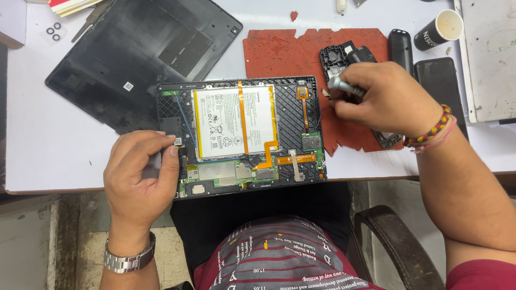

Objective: The person uses a screwdriver to remove screws from a disassembled tablet lying on a workbench. They carefully unscrew multiple fasteners around the internal frame and battery area, then lift and set aside a small metal bracket.

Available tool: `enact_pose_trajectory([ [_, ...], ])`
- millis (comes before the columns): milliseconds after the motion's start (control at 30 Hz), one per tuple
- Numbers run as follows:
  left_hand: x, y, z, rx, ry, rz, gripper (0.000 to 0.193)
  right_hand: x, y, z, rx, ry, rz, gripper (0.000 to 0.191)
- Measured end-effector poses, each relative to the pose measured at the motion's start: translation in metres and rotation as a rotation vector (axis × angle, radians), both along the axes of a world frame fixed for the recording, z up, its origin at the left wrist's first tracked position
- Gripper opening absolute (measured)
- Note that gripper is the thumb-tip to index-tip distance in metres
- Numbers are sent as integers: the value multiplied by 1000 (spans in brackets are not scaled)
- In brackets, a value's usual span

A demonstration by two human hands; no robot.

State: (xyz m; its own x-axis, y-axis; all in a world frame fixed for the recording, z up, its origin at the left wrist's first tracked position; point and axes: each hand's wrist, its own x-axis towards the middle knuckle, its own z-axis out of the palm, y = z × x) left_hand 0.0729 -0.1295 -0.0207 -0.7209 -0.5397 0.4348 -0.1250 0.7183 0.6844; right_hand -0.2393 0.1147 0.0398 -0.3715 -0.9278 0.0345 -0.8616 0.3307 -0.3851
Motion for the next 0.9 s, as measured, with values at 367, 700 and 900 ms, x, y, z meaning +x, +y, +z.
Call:
enact_pose_trajectory([
  [367, 0, 1, 1, 7, 2, -5, 11, -14, -16, -2, -28, -235, 56, 19],
  [700, -1, 0, 3, 7, 8, -17, 10, -17, -29, 2, 13, -210, 188, 17],
  [900, -2, 0, 3, 4, 6, -23, 10, -18, -30, 4, 56, -187, 168, 19],
])
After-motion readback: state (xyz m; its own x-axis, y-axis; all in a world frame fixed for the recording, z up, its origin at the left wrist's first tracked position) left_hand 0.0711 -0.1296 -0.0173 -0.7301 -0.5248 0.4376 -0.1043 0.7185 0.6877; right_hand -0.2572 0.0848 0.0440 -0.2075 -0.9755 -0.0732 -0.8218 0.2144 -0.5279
